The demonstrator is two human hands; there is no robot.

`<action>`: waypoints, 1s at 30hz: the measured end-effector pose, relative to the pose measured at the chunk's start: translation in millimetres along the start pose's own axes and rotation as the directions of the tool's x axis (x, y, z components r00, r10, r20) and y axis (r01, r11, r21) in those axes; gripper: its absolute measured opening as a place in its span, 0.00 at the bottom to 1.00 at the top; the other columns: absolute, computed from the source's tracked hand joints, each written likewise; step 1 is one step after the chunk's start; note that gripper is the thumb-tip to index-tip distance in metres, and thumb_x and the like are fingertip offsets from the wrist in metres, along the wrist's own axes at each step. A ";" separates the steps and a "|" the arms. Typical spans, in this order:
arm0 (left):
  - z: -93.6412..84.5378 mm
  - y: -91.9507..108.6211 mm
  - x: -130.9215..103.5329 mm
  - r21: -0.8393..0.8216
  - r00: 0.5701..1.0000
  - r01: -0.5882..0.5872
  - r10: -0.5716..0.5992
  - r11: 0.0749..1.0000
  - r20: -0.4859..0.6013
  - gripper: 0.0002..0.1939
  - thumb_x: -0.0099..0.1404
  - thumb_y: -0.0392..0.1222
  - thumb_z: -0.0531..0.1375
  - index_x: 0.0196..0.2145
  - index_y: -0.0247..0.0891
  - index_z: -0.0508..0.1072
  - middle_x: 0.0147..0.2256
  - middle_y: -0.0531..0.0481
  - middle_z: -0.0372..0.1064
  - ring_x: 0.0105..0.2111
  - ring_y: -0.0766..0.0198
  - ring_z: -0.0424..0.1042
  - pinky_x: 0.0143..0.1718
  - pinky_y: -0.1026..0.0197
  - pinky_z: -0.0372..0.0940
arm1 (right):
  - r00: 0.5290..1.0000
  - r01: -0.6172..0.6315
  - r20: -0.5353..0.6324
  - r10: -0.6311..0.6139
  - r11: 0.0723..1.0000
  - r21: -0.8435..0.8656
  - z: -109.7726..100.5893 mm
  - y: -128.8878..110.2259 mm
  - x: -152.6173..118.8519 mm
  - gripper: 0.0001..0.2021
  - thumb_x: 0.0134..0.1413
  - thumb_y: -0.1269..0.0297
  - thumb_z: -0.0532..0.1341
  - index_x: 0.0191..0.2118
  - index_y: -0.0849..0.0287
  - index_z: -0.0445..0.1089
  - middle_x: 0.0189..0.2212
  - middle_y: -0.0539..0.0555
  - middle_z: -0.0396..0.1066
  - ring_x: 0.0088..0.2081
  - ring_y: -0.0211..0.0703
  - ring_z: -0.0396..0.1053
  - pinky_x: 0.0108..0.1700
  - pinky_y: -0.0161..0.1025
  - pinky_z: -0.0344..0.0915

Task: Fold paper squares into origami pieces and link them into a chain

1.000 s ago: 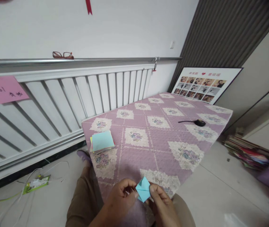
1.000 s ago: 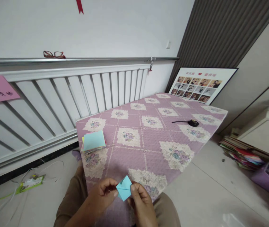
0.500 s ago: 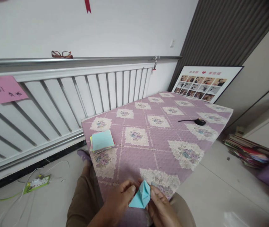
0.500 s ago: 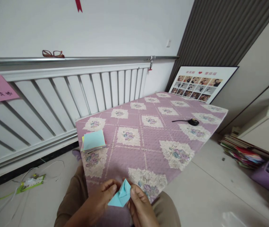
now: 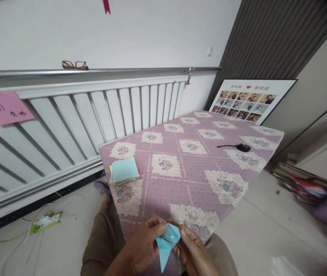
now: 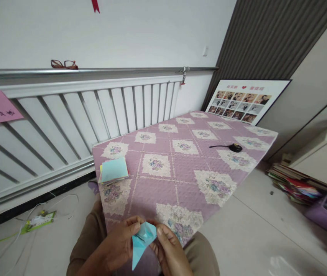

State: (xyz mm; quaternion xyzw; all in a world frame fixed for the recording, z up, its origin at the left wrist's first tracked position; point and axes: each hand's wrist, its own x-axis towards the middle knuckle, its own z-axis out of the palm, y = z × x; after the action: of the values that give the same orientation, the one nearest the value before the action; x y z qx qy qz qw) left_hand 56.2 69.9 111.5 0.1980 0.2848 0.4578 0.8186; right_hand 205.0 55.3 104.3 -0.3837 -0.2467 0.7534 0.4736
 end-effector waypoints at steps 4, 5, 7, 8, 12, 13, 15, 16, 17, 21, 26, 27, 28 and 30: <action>-2.8 -5.3 1.5 0.005 0.998 0.060 -0.060 0.998 -0.024 0.16 0.43 0.44 0.73 0.24 0.34 0.72 0.25 0.50 0.69 0.25 0.68 0.65 0.31 0.64 0.58 | 1.000 -0.026 -0.008 0.026 0.999 0.031 1.4 -0.1 1.1 0.17 0.45 0.50 0.68 0.38 0.57 0.74 0.35 0.55 0.75 0.38 0.47 0.71 0.43 0.42 0.66; -2.4 -6.0 1.7 0.016 0.997 0.062 -0.061 0.998 -0.038 0.17 0.42 0.44 0.73 0.24 0.34 0.72 0.25 0.50 0.69 0.25 0.67 0.64 0.31 0.64 0.57 | 1.000 -0.028 -0.007 0.028 0.999 0.027 1.1 0.6 2.0 0.17 0.45 0.51 0.68 0.37 0.57 0.74 0.35 0.55 0.74 0.38 0.47 0.71 0.43 0.42 0.66; -0.7 -6.4 1.9 0.036 0.997 0.041 -0.039 0.999 -0.067 0.17 0.42 0.44 0.73 0.24 0.34 0.70 0.25 0.51 0.68 0.25 0.67 0.64 0.31 0.64 0.57 | 1.000 -0.024 -0.016 0.024 1.000 0.008 -0.8 3.0 4.8 0.16 0.45 0.51 0.67 0.36 0.57 0.74 0.36 0.55 0.74 0.39 0.47 0.71 0.42 0.41 0.66; 0.3 -6.2 1.8 0.046 0.997 0.025 -0.022 0.999 -0.076 0.17 0.42 0.44 0.72 0.24 0.35 0.69 0.25 0.51 0.68 0.25 0.67 0.63 0.31 0.64 0.57 | 0.999 -0.015 -0.033 0.015 1.000 -0.006 -2.5 4.5 6.7 0.16 0.45 0.51 0.67 0.36 0.57 0.74 0.37 0.55 0.74 0.40 0.46 0.71 0.42 0.40 0.66; -0.9 -4.1 1.5 0.197 0.989 -0.049 0.075 0.979 -0.128 0.18 0.46 0.45 0.69 0.21 0.37 0.63 0.20 0.58 0.58 0.22 0.71 0.56 0.28 0.65 0.53 | 0.961 0.104 -0.238 -0.141 0.982 -0.161 -13.4 8.5 12.3 0.17 0.44 0.48 0.67 0.36 0.53 0.72 0.36 0.51 0.72 0.38 0.42 0.68 0.39 0.35 0.65; -2.8 -3.7 1.7 0.264 0.984 -0.058 0.100 0.963 -0.149 0.18 0.47 0.46 0.68 0.20 0.37 0.62 0.19 0.59 0.56 0.22 0.71 0.54 0.27 0.65 0.52 | 0.937 0.145 -0.281 -0.209 0.962 -0.232 -15.9 8.2 11.8 0.16 0.43 0.48 0.67 0.35 0.53 0.72 0.34 0.50 0.71 0.36 0.41 0.68 0.38 0.34 0.64; -7.7 -3.4 2.3 0.391 0.968 -0.058 0.147 0.919 -0.202 0.18 0.49 0.48 0.67 0.20 0.38 0.61 0.19 0.60 0.53 0.21 0.72 0.52 0.26 0.66 0.51 | 0.901 0.223 -0.270 -0.341 0.895 -0.387 -18.4 5.0 7.8 0.15 0.43 0.49 0.67 0.31 0.54 0.71 0.28 0.48 0.69 0.32 0.39 0.65 0.35 0.33 0.63; -10.2 -3.5 2.8 0.442 0.961 -0.047 0.162 0.896 -0.225 0.18 0.50 0.49 0.66 0.20 0.38 0.61 0.19 0.60 0.53 0.21 0.71 0.52 0.26 0.66 0.50 | 0.899 0.253 -0.212 -0.382 0.852 -0.459 -17.8 2.4 4.4 0.13 0.44 0.51 0.67 0.30 0.54 0.71 0.26 0.48 0.67 0.31 0.39 0.65 0.35 0.33 0.63; -12.5 -3.6 3.3 0.483 0.955 -0.036 0.173 0.875 -0.241 0.17 0.50 0.49 0.65 0.20 0.38 0.62 0.19 0.60 0.53 0.21 0.71 0.52 0.25 0.66 0.50 | 0.902 0.293 -0.128 -0.412 0.803 -0.519 -16.0 -0.6 0.6 0.11 0.47 0.52 0.65 0.30 0.54 0.71 0.27 0.48 0.67 0.31 0.40 0.65 0.35 0.33 0.63; -16.0 -3.3 4.8 0.557 0.950 -0.026 0.194 0.830 -0.244 0.17 0.51 0.51 0.64 0.21 0.38 0.61 0.20 0.59 0.54 0.22 0.70 0.52 0.25 0.66 0.50 | 0.860 0.455 0.177 -0.479 0.563 -0.690 -1.7 -12.2 -11.1 0.07 0.52 0.60 0.61 0.38 0.52 0.72 0.29 0.49 0.65 0.35 0.41 0.66 0.39 0.35 0.64; -11.4 -0.1 3.1 0.579 0.953 -0.011 0.184 0.815 -0.240 0.17 0.51 0.51 0.64 0.20 0.39 0.61 0.20 0.59 0.54 0.22 0.70 0.53 0.26 0.65 0.51 | 0.837 0.495 0.318 -0.445 0.368 -0.787 8.1 -15.2 -10.2 0.10 0.54 0.65 0.59 0.43 0.50 0.70 0.32 0.49 0.67 0.36 0.39 0.67 0.40 0.33 0.64; -10.7 0.3 2.6 0.583 0.953 -0.014 0.187 0.812 -0.238 0.17 0.51 0.51 0.63 0.20 0.39 0.61 0.20 0.59 0.54 0.23 0.69 0.53 0.26 0.65 0.51 | 0.836 0.496 0.327 -0.441 0.350 -0.795 7.9 -14.6 -9.3 0.09 0.55 0.65 0.59 0.42 0.50 0.70 0.32 0.49 0.67 0.36 0.39 0.67 0.40 0.33 0.64; -10.3 0.6 2.2 0.585 0.953 -0.021 0.194 0.811 -0.234 0.17 0.51 0.51 0.63 0.20 0.39 0.61 0.20 0.59 0.53 0.23 0.69 0.53 0.26 0.65 0.51 | 0.833 0.499 0.336 -0.440 0.335 -0.799 7.4 -13.8 -8.4 0.08 0.55 0.65 0.59 0.41 0.51 0.70 0.32 0.49 0.66 0.36 0.39 0.67 0.39 0.33 0.64; -10.4 0.4 1.9 0.585 0.954 -0.034 0.201 0.810 -0.223 0.17 0.51 0.52 0.63 0.20 0.39 0.61 0.20 0.59 0.53 0.23 0.69 0.53 0.26 0.65 0.51 | 0.826 0.505 0.348 -0.444 0.309 -0.806 6.0 -12.4 -6.9 0.06 0.55 0.66 0.58 0.39 0.52 0.69 0.32 0.49 0.66 0.35 0.39 0.67 0.39 0.33 0.64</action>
State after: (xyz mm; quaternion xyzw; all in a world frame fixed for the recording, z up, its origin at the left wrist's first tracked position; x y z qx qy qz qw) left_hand 49.9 72.5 103.3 0.3877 0.5072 0.4235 0.6427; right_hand 208.4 54.4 119.4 -0.4563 -0.7100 0.3559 0.4013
